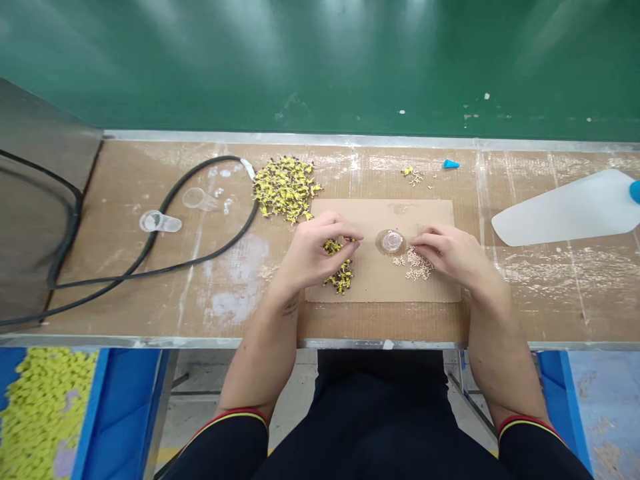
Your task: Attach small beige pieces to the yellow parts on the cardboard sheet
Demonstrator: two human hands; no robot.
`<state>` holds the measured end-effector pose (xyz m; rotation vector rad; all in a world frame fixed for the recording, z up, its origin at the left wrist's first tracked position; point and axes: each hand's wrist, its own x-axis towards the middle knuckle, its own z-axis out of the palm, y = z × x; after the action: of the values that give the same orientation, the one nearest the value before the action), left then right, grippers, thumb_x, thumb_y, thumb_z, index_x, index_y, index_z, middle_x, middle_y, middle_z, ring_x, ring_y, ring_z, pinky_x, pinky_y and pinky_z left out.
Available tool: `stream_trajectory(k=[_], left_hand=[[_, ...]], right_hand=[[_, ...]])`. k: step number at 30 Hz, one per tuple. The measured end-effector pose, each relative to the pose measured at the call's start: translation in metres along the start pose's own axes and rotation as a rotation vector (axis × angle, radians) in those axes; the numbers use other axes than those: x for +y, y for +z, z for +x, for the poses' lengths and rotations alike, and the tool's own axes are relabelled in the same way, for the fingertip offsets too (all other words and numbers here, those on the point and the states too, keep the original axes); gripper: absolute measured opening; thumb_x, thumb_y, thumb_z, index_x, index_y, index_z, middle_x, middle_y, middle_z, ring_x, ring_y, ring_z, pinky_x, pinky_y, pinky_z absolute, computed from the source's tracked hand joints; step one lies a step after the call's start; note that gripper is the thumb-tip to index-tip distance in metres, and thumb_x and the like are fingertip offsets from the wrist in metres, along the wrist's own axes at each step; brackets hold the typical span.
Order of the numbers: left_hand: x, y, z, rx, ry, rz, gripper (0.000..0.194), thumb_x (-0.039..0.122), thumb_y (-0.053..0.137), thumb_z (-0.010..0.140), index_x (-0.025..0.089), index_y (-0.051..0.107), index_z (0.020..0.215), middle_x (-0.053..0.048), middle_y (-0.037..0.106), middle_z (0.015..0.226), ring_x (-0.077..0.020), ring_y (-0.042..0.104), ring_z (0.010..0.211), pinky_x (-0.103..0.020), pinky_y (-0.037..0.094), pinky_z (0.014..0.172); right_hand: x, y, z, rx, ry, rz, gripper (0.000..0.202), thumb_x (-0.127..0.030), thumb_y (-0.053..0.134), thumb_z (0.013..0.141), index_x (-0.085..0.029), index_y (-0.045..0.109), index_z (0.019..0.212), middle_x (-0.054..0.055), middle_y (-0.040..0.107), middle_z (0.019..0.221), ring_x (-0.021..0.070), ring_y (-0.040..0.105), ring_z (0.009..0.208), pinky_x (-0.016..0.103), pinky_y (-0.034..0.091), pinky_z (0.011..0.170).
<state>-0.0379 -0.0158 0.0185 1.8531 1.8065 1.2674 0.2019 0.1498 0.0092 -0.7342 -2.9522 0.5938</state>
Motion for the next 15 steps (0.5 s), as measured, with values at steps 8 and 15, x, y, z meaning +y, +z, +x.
stream_trajectory(k=[8, 15], left_hand=[[-0.011, 0.006, -0.001, 0.171, -0.010, -0.037, 0.006, 0.019, 0.070, 0.093, 0.019, 0.075, 0.096, -0.006, 0.075, 0.099, -0.0169, 0.072, 0.095, -0.032, 0.057, 0.087], [0.017, 0.024, -0.007, 0.043, -0.008, -0.417, 0.020, 0.027, 0.057, 0.103, 0.018, 0.070, 0.115, -0.004, 0.073, 0.089, -0.0124, 0.066, 0.074, -0.026, 0.053, 0.072]], right_hand=[[-0.003, 0.008, 0.004, 0.033, -0.023, -0.127, 0.018, -0.019, 0.053, 0.099, -0.023, 0.065, 0.087, 0.005, 0.072, 0.092, 0.0215, 0.065, 0.083, 0.032, 0.033, 0.054], [0.003, -0.002, -0.005, 0.358, -0.173, 0.387, 0.010, -0.015, 0.059, 0.097, -0.024, 0.064, 0.096, 0.003, 0.074, 0.087, 0.0188, 0.070, 0.076, 0.032, 0.054, 0.066]])
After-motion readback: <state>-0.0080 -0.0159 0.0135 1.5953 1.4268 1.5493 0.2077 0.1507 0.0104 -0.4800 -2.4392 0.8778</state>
